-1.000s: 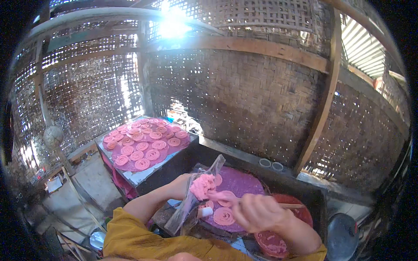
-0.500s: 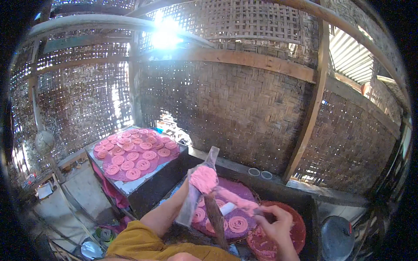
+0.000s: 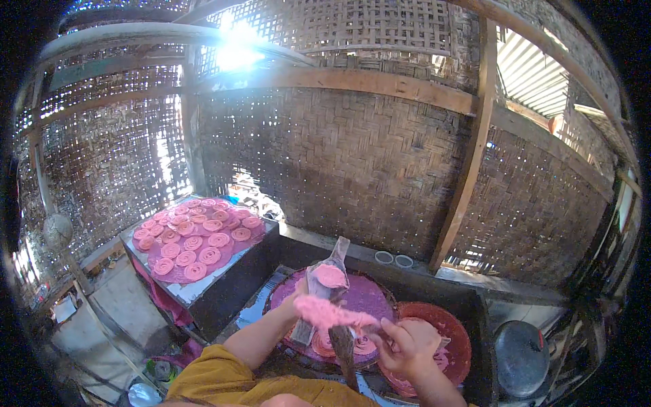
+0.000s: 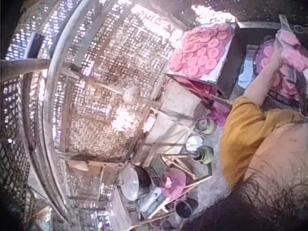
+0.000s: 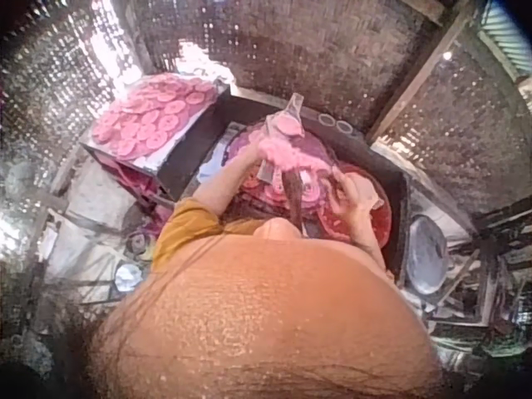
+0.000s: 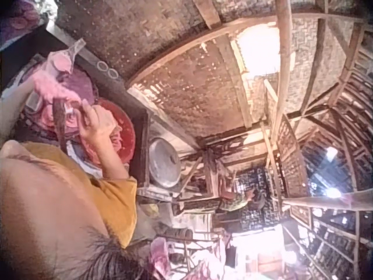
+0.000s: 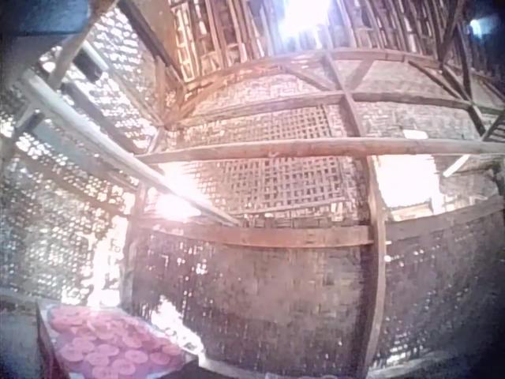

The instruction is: The person scoops pink dough from a red bowl and uses a wooden tool to press and shape it into rose-like spirals on a purple tray. They repeatedly fill the tool with dough, press it onto the tray, and smooth the edges to form uniform decorative shapes.

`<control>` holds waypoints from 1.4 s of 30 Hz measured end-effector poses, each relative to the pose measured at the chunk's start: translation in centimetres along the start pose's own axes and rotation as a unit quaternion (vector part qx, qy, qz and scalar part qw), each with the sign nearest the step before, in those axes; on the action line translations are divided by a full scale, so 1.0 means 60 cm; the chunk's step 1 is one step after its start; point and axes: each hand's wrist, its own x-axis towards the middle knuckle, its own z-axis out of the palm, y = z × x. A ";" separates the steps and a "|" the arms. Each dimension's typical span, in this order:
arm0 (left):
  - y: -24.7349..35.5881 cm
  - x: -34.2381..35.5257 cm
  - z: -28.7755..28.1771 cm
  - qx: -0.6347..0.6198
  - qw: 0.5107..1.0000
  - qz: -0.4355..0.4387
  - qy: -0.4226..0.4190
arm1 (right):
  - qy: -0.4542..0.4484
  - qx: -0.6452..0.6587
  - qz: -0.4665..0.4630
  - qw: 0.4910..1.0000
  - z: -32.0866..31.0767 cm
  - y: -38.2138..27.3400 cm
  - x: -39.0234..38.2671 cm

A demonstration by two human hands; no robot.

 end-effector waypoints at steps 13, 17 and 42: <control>-0.022 0.001 0.032 0.178 0.978 0.092 -0.060 | -0.032 -0.100 0.054 0.993 -0.002 0.020 -0.020; -0.065 0.025 0.008 -0.014 0.999 -0.049 -0.014 | -0.060 0.138 0.132 0.980 -0.009 0.009 -0.039; 0.128 -0.076 0.018 0.228 0.933 0.250 -0.121 | -0.043 0.819 0.420 0.389 0.041 -0.004 -0.036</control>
